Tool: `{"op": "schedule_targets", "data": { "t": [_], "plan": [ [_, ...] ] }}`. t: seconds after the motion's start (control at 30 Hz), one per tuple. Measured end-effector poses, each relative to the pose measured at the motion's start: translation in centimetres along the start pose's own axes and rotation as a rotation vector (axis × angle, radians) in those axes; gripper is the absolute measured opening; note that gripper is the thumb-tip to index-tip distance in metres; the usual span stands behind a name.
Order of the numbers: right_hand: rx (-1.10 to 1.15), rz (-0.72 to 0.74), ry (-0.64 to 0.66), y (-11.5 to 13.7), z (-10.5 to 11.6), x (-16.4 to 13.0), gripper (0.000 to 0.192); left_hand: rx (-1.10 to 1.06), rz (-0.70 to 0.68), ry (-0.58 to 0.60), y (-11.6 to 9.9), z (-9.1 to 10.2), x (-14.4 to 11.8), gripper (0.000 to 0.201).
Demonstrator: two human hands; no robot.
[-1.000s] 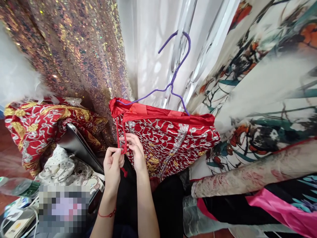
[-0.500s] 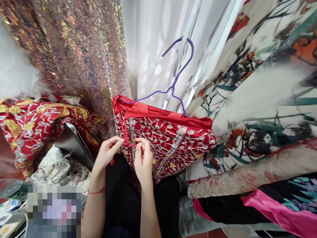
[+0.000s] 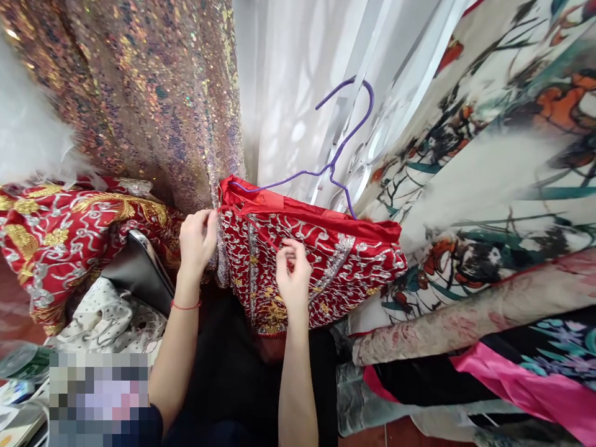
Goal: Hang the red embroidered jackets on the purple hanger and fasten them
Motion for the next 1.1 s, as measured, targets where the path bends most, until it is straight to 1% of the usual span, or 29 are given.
{"op": "schedule_targets", "data": {
  "t": [0.1, 0.17, 0.23, 0.3, 0.4, 0.5, 0.6, 0.7, 0.73, 0.8, 0.87, 0.9, 0.93, 0.97, 1.0, 1.03, 1.07, 1.1],
  "plan": [
    [-0.034, 0.073, 0.136, 1.0, -2.9, 2.1, 0.031, -0.064, -0.155, 0.12, -1.5, -0.8, 0.3, 0.024],
    [-0.055, 0.136, 0.191, 1.7, -4.7, 3.7, 0.034, -0.126, -0.225, 0.156, -2.2, -1.0, 0.9, 0.022],
    [-0.063, 0.177, 0.199, 2.5, -5.9, 5.3, 0.03, -0.166, -0.289, 0.164, -2.8, -0.9, 1.8, 0.019],
    [-0.085, 0.182, 0.183, 3.2, -6.4, 6.8, 0.024, -0.183, -0.327, 0.165, -3.3, -0.7, 2.7, 0.02],
    [-0.156, 0.158, 0.201, 4.5, -6.1, 8.6, 0.016, -0.18, -0.362, 0.177, -3.9, -0.2, 3.9, 0.019],
    [-0.198, 0.16, 0.232, 5.8, -5.0, 10.0, 0.02, -0.162, -0.366, 0.186, -4.1, 0.0, 4.9, 0.02],
    [-0.158, 0.125, 0.199, 6.2, -3.7, 10.8, 0.021, -0.141, -0.308, 0.132, -3.9, 0.0, 5.4, 0.02],
    [-0.136, 0.047, 0.151, 5.7, -2.8, 10.9, 0.023, -0.181, -0.253, 0.07, -3.7, -0.5, 5.5, 0.018],
    [-0.153, 0.029, 0.133, 5.5, -2.6, 10.7, 0.024, -0.232, -0.239, 0.065, -3.6, -0.7, 5.4, 0.018],
    [-0.189, 0.038, 0.112, 5.3, -2.3, 10.2, 0.024, -0.426, -0.201, 0.076, -3.3, -1.2, 5.1, 0.016],
    [-0.169, 0.082, 0.111, 5.4, -2.1, 9.7, 0.026, -0.679, -0.153, 0.134, -2.9, -1.4, 4.7, 0.013],
    [-0.148, 0.102, 0.109, 5.4, -2.0, 9.4, 0.029, -0.774, -0.136, 0.175, -2.7, -1.4, 4.4, 0.012],
    [-0.138, 0.11, 0.099, 5.5, -1.8, 9.3, 0.033, -0.814, -0.132, 0.219, -2.5, -1.2, 4.1, 0.013],
    [-0.152, 0.107, 0.085, 5.5, -1.6, 9.2, 0.037, -0.782, -0.145, 0.265, -2.5, -0.9, 3.8, 0.016],
    [-0.193, 0.093, 0.07, 5.6, -1.4, 9.1, 0.038, -0.682, -0.165, 0.301, -2.4, -0.5, 3.5, 0.02],
    [-0.251, 0.075, 0.068, 5.6, -1.2, 9.0, 0.036, -0.534, -0.177, 0.307, -2.4, -0.1, 3.2, 0.024],
    [-0.309, 0.059, 0.085, 5.7, -1.1, 9.0, 0.031, -0.368, -0.17, 0.276, -2.3, 0.3, 3.0, 0.025],
    [-0.348, 0.048, 0.128, 5.8, -1.1, 9.0, 0.025, -0.215, -0.141, 0.215, -2.2, 0.7, 2.9, 0.024]
  ]
}}
Point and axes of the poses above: each hand's wrist, its own x-axis towards the middle knuckle, its own z-axis out of the back of the hand, y = z × x, the point moved 4 cm from there along x, towards the middle knuckle, and after that the axes turned 11 degrees about y, right-handed, at the moved point
